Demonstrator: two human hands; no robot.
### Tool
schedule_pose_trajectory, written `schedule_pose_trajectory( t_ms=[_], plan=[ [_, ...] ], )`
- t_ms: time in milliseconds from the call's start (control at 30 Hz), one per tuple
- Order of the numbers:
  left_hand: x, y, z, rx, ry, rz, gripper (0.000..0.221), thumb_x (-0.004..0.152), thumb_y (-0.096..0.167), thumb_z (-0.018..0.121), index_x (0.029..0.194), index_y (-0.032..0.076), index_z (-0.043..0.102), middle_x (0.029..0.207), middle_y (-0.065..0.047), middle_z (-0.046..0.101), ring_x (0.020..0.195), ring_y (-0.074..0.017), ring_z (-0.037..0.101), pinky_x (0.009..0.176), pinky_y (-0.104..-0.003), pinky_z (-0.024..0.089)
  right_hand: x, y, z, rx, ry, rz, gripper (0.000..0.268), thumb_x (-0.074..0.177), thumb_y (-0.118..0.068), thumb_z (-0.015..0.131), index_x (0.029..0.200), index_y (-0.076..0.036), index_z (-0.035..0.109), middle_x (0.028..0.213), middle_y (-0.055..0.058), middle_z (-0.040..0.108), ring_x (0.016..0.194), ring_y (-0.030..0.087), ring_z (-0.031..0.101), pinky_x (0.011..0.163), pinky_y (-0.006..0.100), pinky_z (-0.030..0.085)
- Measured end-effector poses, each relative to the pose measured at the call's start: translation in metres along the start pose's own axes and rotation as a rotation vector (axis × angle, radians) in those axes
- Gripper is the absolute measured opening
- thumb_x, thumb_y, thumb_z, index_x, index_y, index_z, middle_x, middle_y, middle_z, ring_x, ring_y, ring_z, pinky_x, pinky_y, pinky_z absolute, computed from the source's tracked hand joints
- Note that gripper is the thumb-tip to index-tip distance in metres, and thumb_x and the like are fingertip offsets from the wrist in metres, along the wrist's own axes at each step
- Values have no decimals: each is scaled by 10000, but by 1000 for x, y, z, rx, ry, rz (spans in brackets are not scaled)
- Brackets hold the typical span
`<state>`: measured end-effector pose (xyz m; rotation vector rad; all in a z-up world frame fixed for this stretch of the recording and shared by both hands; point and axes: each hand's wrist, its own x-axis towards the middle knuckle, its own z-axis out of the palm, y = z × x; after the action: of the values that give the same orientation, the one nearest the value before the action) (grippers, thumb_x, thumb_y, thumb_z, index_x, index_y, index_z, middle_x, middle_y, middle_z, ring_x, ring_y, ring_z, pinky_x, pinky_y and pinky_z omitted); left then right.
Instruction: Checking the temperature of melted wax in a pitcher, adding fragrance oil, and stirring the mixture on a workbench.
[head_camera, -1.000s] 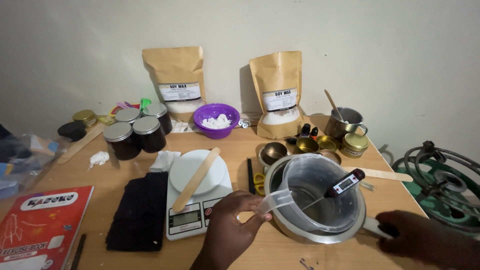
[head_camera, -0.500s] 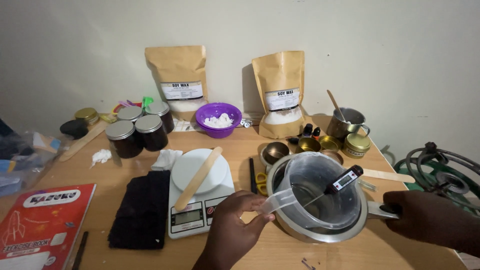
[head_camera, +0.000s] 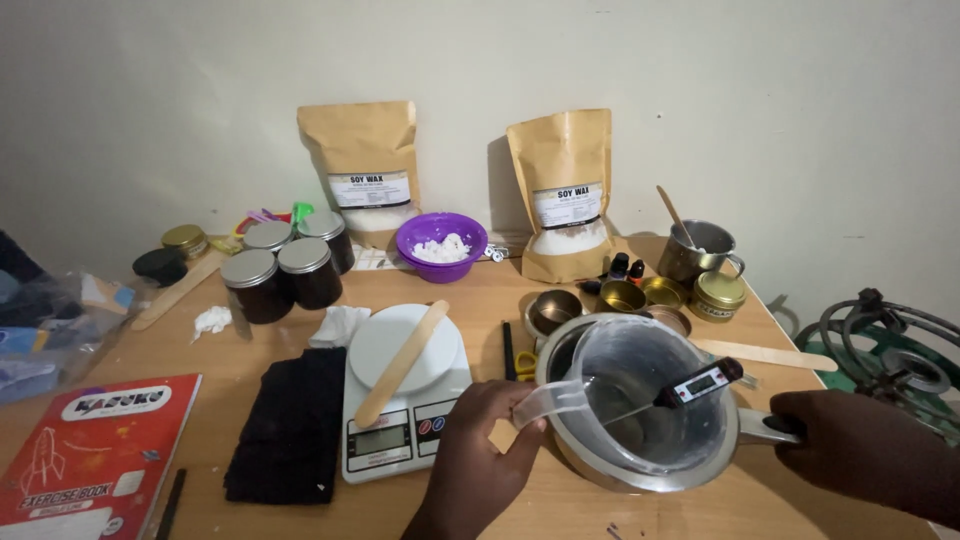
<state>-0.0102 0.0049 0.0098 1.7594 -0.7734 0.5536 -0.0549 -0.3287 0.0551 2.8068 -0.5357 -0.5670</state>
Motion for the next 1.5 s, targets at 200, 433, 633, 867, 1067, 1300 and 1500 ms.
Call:
schedule_pose_trajectory(
  t_ms=[200, 433, 633, 867, 1067, 1300, 1500],
  plan=[
    [9, 7, 8, 53, 18, -6, 126, 700, 1, 609, 782, 69, 541, 735, -74, 560, 673, -236, 529, 589, -338, 394, 5, 0, 7, -47, 39, 31, 143, 787, -423, 524, 750, -306, 597, 780, -119, 727, 713, 83, 701, 613, 237, 514],
    [15, 16, 16, -77, -100, -74, 268, 623, -127, 421, 777, 91, 447, 756, -82, 488, 688, -235, 455, 576, -324, 297, 5, 0, 7, -70, 42, 7, 136, 800, -371, 504, 783, -306, 622, 819, -116, 727, 758, 90, 711, 621, 246, 523],
    [13, 6, 29, -80, -80, -124, 291, 637, -97, 433, 840, 93, 521, 844, -81, 540, 792, -261, 504, 699, -334, 376, 9, 3, 14, -59, 70, -4, 128, 791, -380, 506, 820, -298, 600, 875, -83, 723, 817, 124, 709, 677, 283, 538],
    [20, 9, 43, -184, -53, -569, 213, 677, 38, 470, 840, 119, 581, 951, -32, 545, 974, -188, 511, 832, -294, 413, 5, 2, 9, -30, 153, 47, 133, 725, -431, 591, 741, -305, 631, 821, -86, 731, 800, 143, 722, 642, 294, 539],
    [29, 22, 54, -138, -10, -500, 129, 722, 35, 429, 804, 86, 515, 917, -76, 503, 939, -218, 467, 766, -344, 377, 5, 16, 8, 0, 234, 111, 141, 677, -429, 594, 685, -290, 619, 755, -85, 713, 751, 147, 706, 610, 305, 485],
    [53, 34, 85, -118, -45, -497, 183, 702, 96, 425, 846, 98, 538, 982, -64, 509, 963, -216, 487, 766, -355, 400, 5, 50, 10, -69, 174, 142, 144, 707, -410, 545, 646, -358, 666, 706, -157, 734, 713, 64, 719, 599, 230, 498],
    [74, 43, 125, -207, -83, -458, 160, 696, 65, 418, 800, 76, 539, 953, -80, 492, 931, -222, 475, 798, -323, 392, 21, 102, 49, -76, 352, 167, 219, 666, -577, 569, 618, -374, 635, 659, -160, 703, 710, 14, 723, 639, 168, 494]
  ],
)
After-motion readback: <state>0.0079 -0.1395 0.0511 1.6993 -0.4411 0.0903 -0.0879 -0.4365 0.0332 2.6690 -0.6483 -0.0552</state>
